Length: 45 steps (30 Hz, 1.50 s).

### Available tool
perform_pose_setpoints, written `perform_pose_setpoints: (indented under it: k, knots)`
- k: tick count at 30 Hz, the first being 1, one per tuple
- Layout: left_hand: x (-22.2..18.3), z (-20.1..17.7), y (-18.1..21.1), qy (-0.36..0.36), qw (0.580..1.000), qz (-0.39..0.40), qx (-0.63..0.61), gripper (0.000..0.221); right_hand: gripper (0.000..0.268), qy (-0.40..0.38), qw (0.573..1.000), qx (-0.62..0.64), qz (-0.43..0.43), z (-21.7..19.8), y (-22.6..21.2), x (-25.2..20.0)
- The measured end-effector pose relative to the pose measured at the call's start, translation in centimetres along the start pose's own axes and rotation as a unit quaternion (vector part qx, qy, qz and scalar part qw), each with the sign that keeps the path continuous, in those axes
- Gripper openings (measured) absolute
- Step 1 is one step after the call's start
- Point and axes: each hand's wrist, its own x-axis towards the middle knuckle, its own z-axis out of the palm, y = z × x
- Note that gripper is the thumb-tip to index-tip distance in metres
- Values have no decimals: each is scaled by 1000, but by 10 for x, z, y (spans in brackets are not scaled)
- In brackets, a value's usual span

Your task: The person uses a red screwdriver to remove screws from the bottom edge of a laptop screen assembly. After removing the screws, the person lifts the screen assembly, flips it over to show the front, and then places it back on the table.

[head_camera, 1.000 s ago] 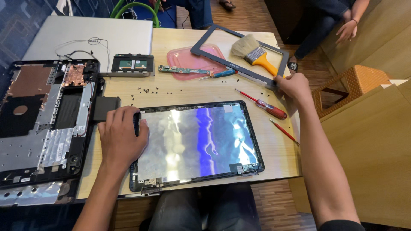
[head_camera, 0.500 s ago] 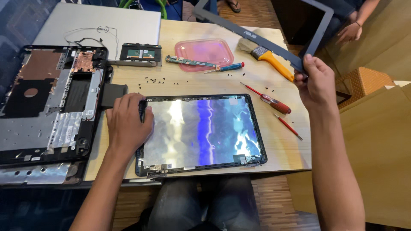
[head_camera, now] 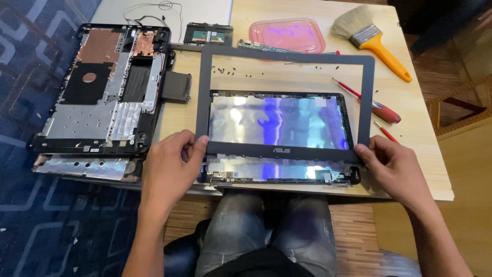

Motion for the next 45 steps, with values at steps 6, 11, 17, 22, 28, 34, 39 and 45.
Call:
perform_pose_setpoints:
  k: [6,11,17,22,28,34,39,45]
  knots:
    - [-12,5,-10,-53,974,-39,219,44,45,-1,979,-204,-6,10,-13,-10]
    - [-19,7,-14,-64,963,-29,261,44,45,-21,948,-313,58,13,-23,-15]
    - [-28,9,-20,-55,951,5,303,42,45,-45,937,-338,76,12,-31,-18]
    - [-33,10,-22,-51,957,3,285,36,40,-35,917,-382,104,15,-33,-21]
    - [-40,11,-20,-47,974,3,221,28,28,-33,951,-292,97,8,-32,-27]
    - [-41,14,-16,-53,972,-28,227,29,18,-36,977,-187,91,0,-25,-28]
    - [-39,18,-13,-64,967,-79,235,29,24,-48,982,-169,76,-6,-21,-27]
    - [-41,23,-15,-46,965,-84,245,31,33,-53,986,-154,39,-4,-20,-26]
